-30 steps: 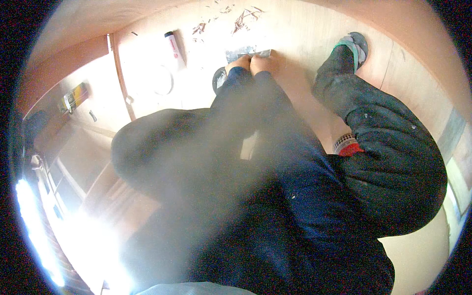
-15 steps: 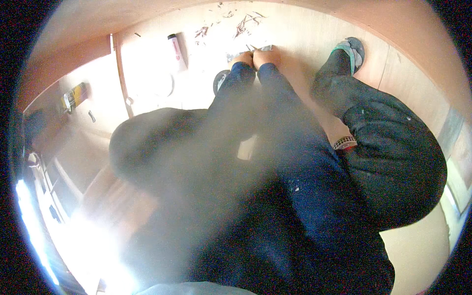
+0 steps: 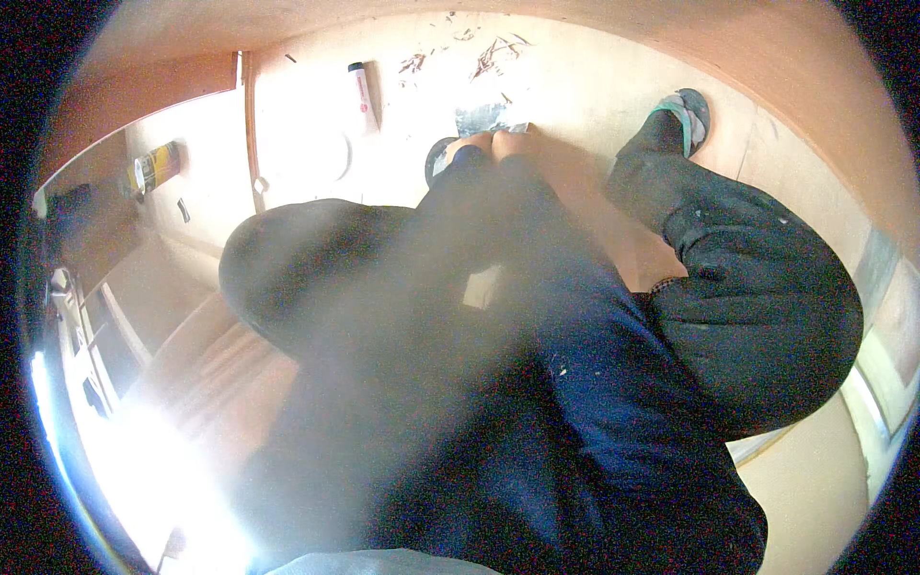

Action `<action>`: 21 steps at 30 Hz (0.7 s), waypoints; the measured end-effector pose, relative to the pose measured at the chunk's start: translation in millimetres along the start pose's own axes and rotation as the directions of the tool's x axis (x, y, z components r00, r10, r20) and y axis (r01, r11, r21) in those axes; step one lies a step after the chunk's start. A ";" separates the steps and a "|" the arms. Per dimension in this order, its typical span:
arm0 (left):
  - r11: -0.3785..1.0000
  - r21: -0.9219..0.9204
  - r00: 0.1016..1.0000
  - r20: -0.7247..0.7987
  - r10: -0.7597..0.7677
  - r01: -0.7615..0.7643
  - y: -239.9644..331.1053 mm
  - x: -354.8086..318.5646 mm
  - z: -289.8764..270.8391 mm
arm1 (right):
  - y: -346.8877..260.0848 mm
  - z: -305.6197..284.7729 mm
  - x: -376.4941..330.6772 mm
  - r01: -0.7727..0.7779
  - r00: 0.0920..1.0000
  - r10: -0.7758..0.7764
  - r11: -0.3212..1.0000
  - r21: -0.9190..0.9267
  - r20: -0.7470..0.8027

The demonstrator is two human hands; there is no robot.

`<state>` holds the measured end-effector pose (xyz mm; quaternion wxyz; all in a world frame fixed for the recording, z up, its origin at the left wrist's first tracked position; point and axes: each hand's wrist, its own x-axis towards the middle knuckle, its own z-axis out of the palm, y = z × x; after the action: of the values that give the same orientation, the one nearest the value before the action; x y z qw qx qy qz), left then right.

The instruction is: Applying wood filler or adhesive to a joint or surface during furniture assembly or repair.

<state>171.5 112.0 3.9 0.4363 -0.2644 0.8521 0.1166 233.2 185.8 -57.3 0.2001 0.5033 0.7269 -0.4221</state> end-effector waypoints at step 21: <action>0.643 0.450 0.763 0.153 0.628 -0.620 82.8 49.3 -17.2 | -109.3 -90.2 18.8 0.261 0.965 -0.262 0.964 0.049 0.017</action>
<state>90.3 156.4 -28.3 0.4128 0.1598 0.8956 0.0448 139.1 255.0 25.2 0.1392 0.4027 0.7746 -0.4674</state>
